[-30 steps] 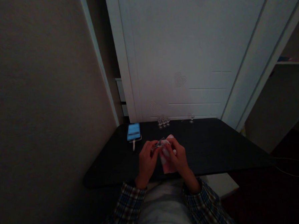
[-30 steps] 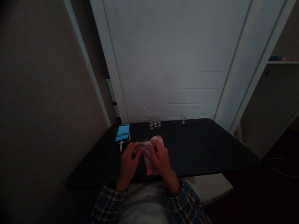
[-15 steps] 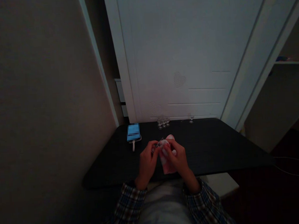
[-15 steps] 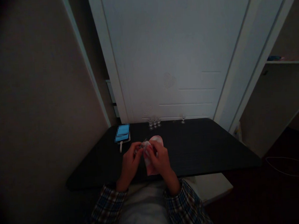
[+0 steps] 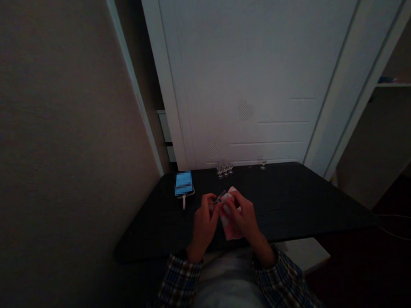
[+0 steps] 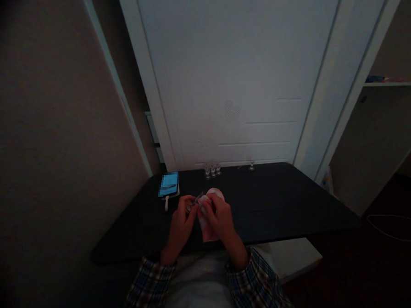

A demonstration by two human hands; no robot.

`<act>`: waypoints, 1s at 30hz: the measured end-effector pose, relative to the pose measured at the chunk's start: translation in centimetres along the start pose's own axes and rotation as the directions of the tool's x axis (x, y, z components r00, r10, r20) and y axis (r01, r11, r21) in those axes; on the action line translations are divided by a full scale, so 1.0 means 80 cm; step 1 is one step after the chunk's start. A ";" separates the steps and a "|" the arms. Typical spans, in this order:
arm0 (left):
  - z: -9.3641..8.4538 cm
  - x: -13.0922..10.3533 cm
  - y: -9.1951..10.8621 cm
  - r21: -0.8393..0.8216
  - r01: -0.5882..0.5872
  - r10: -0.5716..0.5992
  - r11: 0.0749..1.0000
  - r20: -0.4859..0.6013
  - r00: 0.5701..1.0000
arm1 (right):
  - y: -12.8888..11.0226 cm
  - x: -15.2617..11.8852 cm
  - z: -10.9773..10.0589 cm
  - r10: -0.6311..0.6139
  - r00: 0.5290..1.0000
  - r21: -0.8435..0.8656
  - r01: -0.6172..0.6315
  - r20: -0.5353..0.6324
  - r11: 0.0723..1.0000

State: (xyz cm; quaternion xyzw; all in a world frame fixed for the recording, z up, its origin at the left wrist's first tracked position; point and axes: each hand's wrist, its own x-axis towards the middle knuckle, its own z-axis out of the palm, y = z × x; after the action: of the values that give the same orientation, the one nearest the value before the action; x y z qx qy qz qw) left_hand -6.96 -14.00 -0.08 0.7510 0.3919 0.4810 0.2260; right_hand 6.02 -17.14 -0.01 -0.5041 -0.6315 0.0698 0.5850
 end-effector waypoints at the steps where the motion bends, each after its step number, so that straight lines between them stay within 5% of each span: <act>1: 0.001 0.000 -0.001 0.011 0.010 -0.010 1.000 -0.006 1.000 | 0.000 0.000 0.000 0.009 1.000 -0.004 -0.009 0.003 1.000; 23: -0.003 0.004 -0.005 0.045 -0.120 0.123 0.992 -0.066 0.990 | -0.001 0.000 0.000 -0.014 1.000 0.006 0.014 0.009 1.000; 30: -0.003 0.003 -0.001 0.025 -0.088 0.087 0.996 0.016 0.996 | 0.002 -0.001 0.001 -0.026 0.999 0.000 0.026 -0.020 1.000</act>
State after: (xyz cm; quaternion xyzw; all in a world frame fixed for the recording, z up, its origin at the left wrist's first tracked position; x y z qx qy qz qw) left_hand -7.15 -13.80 0.10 0.7739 0.3630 0.4797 0.1980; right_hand 6.01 -17.04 -0.20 -0.4965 -0.6320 0.0572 0.5923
